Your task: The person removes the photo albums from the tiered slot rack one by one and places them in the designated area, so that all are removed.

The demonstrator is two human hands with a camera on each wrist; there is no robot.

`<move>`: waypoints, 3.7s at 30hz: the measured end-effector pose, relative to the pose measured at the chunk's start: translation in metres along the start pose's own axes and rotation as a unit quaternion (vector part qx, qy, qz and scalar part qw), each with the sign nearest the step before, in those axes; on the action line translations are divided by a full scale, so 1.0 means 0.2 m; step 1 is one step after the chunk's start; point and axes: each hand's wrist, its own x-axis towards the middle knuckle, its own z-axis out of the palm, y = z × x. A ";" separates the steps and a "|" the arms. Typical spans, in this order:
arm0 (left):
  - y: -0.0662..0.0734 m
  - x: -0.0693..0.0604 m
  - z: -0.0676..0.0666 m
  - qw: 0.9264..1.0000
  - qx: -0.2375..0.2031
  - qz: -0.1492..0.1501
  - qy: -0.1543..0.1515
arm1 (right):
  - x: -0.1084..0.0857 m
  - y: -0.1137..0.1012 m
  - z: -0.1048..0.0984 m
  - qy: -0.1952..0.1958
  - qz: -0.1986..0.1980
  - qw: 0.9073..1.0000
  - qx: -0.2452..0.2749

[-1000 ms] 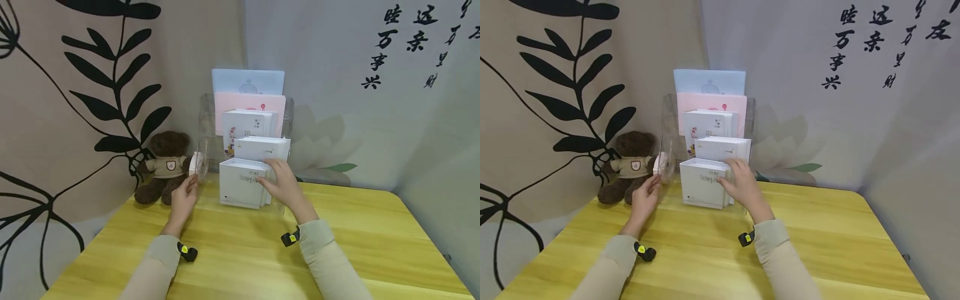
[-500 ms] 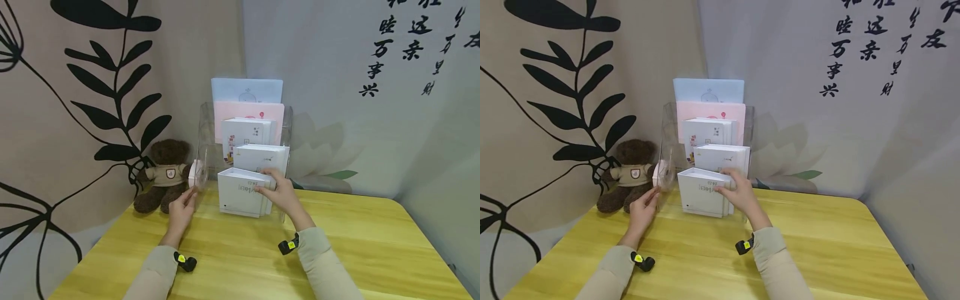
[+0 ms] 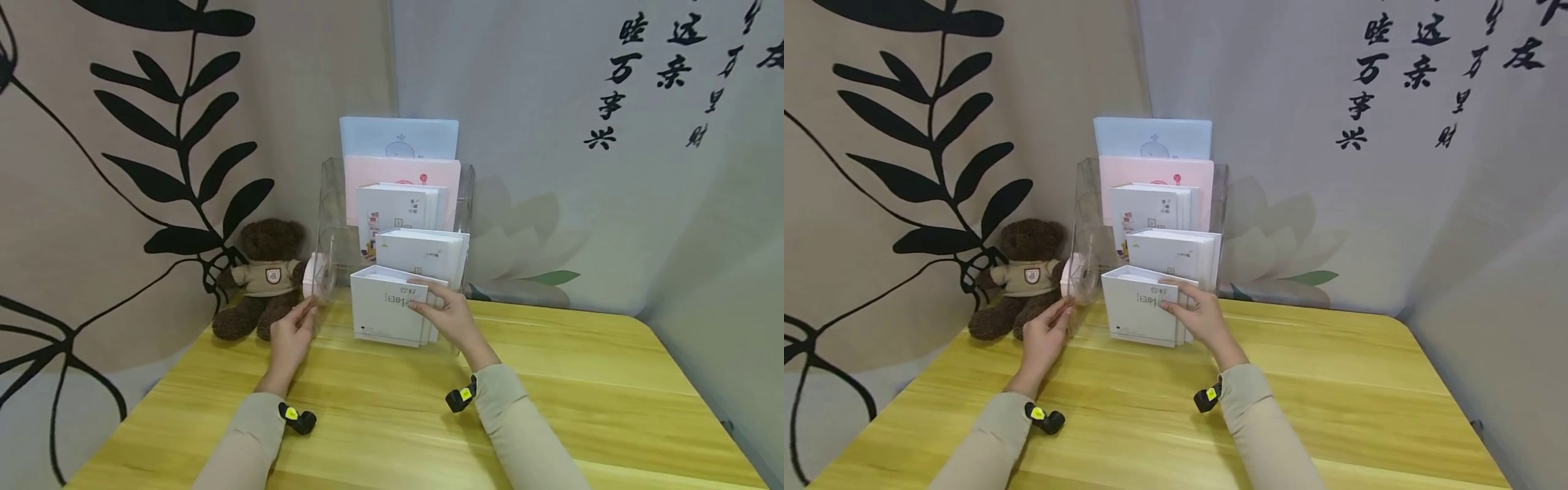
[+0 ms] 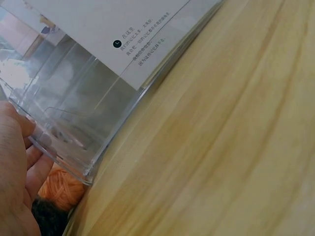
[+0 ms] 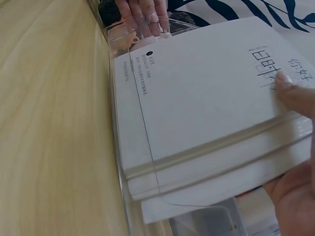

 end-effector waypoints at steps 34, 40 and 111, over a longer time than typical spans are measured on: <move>-0.02 0.00 0.00 1.000 -0.012 0.018 -0.005 | 0.04 -0.26 0.02 0.035 -0.286 0.956 -0.049; -0.02 0.00 0.00 1.000 -0.014 0.019 -0.013 | 0.05 -0.34 -0.01 0.058 -0.305 0.950 -0.030; -0.02 -0.01 0.01 0.999 0.003 -0.033 -0.002 | -0.45 0.02 -0.94 0.222 0.083 0.962 -0.136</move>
